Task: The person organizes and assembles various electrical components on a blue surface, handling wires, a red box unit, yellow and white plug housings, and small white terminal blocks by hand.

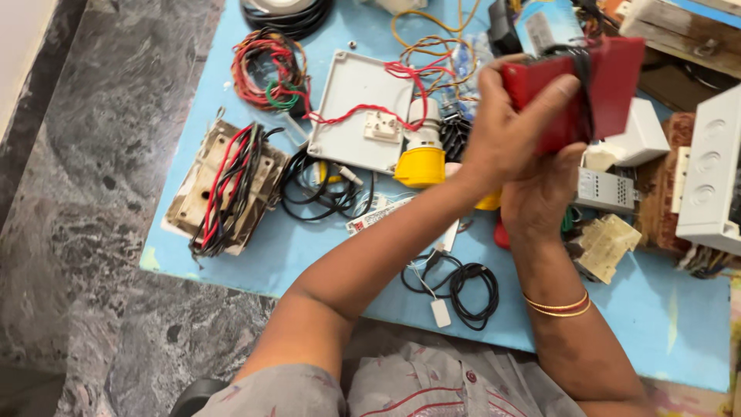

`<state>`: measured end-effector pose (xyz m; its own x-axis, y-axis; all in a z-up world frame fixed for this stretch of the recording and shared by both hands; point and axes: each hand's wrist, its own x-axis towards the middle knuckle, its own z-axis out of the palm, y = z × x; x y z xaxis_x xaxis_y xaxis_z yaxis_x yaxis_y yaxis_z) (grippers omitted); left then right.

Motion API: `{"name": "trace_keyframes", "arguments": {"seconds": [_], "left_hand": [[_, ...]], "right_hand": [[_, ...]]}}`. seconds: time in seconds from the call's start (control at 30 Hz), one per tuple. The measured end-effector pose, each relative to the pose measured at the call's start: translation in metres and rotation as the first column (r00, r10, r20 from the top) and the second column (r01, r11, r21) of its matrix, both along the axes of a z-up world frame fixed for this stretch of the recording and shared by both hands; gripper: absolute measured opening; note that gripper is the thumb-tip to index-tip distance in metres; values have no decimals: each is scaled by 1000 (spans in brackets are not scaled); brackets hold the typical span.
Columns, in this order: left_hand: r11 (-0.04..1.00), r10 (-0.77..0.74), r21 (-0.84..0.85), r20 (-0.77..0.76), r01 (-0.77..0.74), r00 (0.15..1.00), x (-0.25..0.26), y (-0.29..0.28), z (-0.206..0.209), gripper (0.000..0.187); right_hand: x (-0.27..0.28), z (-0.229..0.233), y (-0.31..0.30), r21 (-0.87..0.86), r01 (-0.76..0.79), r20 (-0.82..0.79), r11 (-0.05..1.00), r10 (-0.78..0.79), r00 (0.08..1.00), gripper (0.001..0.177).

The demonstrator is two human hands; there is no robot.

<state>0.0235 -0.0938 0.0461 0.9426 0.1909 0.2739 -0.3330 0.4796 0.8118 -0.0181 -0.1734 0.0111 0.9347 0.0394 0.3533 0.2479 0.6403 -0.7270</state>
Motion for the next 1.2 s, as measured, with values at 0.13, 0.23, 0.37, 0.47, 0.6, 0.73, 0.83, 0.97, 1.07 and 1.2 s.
{"name": "trace_keyframes", "arguments": {"seconds": [0.13,0.23,0.37,0.47,0.6,0.73,0.83,0.97,1.07,1.2], "left_hand": [[976,143,158,53,-150,988,-11,-3,3,84],[952,196,225,66,-206,978,-13,-1,-2,85],[925,238,257,185,-280,954,-28,7,-5,73],[863,205,449,105,-231,973,-44,32,-1,73],[692,257,605,302,-393,918,-61,75,-5,70],[169,394,857,394,-487,830,-76,131,-18,50],[-78,542,934,333,-349,771,-91,166,-26,44],[-206,570,922,386,-328,725,-94,188,-32,50],[-189,586,970,235,-151,775,-89,188,-33,53],[-164,585,978,199,-125,786,-86,188,-29,64]], "right_hand": [[-4,8,1,-56,66,10,996,-66,998,76],[-5,15,4,-70,74,60,995,-70,996,73],[-7,13,-2,-20,8,9,1000,-7,1000,72],[0,5,-11,-57,26,37,998,-24,999,64],[8,-5,-31,-10,11,25,1000,-10,1000,66],[17,-5,-45,-19,109,72,994,-107,992,68],[23,-7,-54,74,123,39,990,-126,991,67],[30,-14,-57,78,159,48,984,-163,985,67],[35,-20,-54,45,205,61,978,-207,976,64],[37,-23,-51,50,213,21,976,-214,977,59]]}}
